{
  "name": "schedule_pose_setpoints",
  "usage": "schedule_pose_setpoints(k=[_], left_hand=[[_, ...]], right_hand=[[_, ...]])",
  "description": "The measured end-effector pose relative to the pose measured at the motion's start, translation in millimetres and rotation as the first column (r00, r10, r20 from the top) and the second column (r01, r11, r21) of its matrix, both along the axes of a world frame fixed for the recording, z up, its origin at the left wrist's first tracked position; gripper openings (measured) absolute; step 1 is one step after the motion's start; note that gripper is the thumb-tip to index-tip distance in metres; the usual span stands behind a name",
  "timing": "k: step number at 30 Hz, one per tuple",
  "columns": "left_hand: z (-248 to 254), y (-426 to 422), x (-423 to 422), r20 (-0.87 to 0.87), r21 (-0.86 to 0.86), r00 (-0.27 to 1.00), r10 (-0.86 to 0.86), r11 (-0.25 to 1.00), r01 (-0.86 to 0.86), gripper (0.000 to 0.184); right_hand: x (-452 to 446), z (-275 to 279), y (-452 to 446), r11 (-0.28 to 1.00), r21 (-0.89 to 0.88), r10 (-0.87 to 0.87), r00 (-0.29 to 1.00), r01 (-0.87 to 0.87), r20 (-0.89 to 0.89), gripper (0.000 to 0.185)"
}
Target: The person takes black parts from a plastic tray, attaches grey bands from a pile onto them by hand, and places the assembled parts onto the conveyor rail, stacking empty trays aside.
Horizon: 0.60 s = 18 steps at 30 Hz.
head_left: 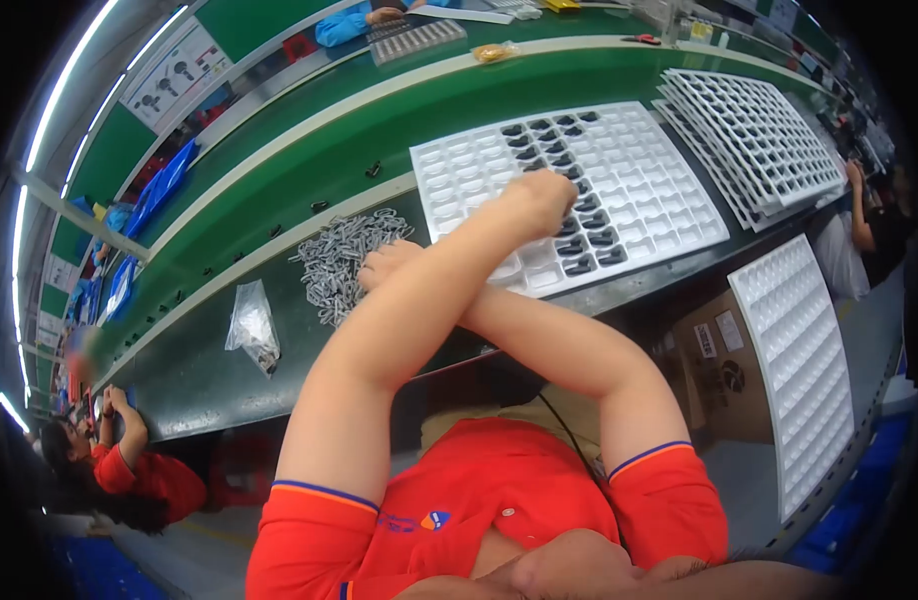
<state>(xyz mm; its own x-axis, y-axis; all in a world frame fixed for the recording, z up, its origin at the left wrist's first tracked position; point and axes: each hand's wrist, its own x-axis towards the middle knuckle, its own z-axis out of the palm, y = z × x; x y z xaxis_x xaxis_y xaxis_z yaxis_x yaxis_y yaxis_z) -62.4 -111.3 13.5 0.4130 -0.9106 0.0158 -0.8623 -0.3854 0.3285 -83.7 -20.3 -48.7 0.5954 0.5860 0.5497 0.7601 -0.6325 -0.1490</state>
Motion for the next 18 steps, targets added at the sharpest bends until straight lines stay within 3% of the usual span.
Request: schedule_pose_setpoints(k=[3,6,8,11,13,15,17,18], left_hand=[[-7,-5,-5,0.012,0.015,0.998,0.069,0.998,-0.069,0.017],[-3,4,-5,0.018,0.008,0.992,0.125,0.992,-0.126,0.021],[2,16,3,-0.002,-0.280,0.989,0.146,0.950,-0.140,0.022],[15,62,16,0.021,-0.653,0.986,0.163,0.749,-0.110,0.021],[30,121,25,0.038,-0.763,0.961,0.273,0.630,-0.148,0.023],[24,184,42,-0.143,-0.803,0.902,0.408,0.486,-0.347,0.018],[3,233,63,-0.364,-0.825,0.811,0.458,0.247,-0.509,0.013],[-12,244,68,-0.369,-0.825,0.806,0.463,0.236,-0.514,0.013]], right_hand=[[-3,1,-2,0.997,0.072,0.043,0.996,-0.038,-0.075,0.024],[0,6,-2,0.998,0.056,0.028,0.949,-0.011,-0.313,0.025],[-4,15,-7,0.997,0.079,0.048,0.954,-0.026,-0.297,0.023],[-7,13,-14,0.990,0.139,0.039,0.961,-0.001,-0.274,0.020],[7,-1,-17,0.986,0.146,-0.036,0.956,0.081,-0.290,0.020],[24,6,-24,0.983,0.144,-0.064,0.954,0.111,-0.294,0.021],[42,34,-31,0.951,0.174,-0.152,0.878,0.254,-0.453,0.023],[57,35,-30,0.955,0.167,-0.147,0.879,0.246,-0.454,0.023]])
